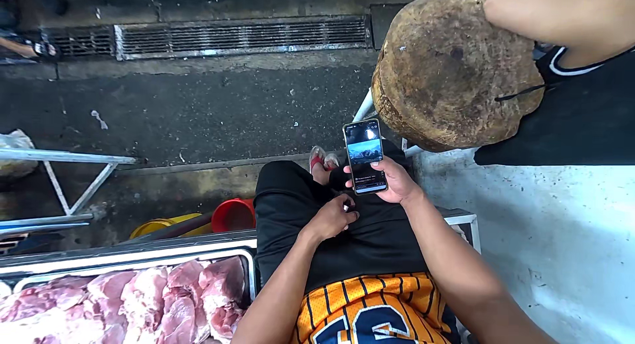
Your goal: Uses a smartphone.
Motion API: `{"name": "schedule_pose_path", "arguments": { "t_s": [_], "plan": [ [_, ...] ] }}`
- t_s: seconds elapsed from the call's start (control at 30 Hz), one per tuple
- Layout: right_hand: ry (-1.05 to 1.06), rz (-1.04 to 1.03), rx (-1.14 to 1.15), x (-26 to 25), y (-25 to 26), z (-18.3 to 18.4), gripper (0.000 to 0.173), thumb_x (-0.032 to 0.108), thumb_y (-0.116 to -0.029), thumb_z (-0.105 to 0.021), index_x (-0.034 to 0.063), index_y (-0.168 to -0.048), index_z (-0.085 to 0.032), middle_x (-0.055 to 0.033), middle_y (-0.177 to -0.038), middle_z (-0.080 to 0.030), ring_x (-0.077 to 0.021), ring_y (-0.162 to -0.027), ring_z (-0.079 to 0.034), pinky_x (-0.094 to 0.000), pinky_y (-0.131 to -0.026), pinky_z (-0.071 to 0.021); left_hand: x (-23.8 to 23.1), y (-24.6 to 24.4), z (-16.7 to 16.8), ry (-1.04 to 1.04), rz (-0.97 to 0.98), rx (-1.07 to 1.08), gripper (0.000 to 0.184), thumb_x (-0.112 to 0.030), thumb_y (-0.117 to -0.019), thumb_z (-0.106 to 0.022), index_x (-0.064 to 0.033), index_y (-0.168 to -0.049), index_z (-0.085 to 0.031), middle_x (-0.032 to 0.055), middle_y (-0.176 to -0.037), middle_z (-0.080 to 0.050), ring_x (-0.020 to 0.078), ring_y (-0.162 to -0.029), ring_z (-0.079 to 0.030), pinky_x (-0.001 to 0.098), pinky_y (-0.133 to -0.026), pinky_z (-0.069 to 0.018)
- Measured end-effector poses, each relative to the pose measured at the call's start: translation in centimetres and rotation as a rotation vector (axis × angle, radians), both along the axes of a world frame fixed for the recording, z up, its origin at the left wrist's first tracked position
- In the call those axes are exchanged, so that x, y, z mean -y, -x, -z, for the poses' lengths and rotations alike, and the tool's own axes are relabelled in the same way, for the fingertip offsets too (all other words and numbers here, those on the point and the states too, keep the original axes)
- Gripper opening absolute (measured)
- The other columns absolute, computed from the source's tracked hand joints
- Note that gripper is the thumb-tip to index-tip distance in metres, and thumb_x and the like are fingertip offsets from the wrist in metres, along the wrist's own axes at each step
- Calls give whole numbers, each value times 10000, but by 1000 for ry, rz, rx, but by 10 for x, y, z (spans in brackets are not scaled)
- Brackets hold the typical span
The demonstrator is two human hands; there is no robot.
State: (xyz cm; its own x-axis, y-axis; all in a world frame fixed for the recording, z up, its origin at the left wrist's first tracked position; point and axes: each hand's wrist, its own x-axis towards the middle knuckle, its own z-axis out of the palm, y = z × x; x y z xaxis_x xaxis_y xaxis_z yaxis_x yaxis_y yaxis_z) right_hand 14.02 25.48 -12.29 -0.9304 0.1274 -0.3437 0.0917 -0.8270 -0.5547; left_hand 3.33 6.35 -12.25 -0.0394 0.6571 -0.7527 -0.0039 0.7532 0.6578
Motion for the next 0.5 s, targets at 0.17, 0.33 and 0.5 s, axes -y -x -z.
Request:
{"name": "schedule_pose_path", "arguments": {
  "t_s": [0.17, 0.33, 0.5],
  "plan": [
    [-7, 22, -6, -5, -5, 2, 425, 318, -993, -544, 151, -1383, -526, -254, -1307, -624, -409, -1121, -665, -564, -966, -547, 2, 2, 4, -10, -31, 35, 359, -303, -970, -663, -133, -1271, -567, 40, -856, -650, 124, -603, -621, 283, -558, -545],
    [24, 19, -53, -4, -4, 3, 469, 364, -978, -591, 163, -1395, -517, -257, -1297, -628, -407, -1102, -674, -556, -965, -550, 0, 1, 3, -9, -33, 46, 347, -298, -973, -661, -133, -1262, -562, 34, -821, -637, 118, -578, -606, 275, -536, -531],
    [20, 4, -117, 0, -1, 0, 461, 301, -973, -638, 133, -1388, -529, -280, -1281, -633, -424, -1093, -677, -571, -959, -553, -3, 0, -2, 11, 2, 12, 339, -294, -974, -647, -127, -1251, -546, 35, -805, -630, 125, -577, -608, 290, -545, -539]
  ]
}}
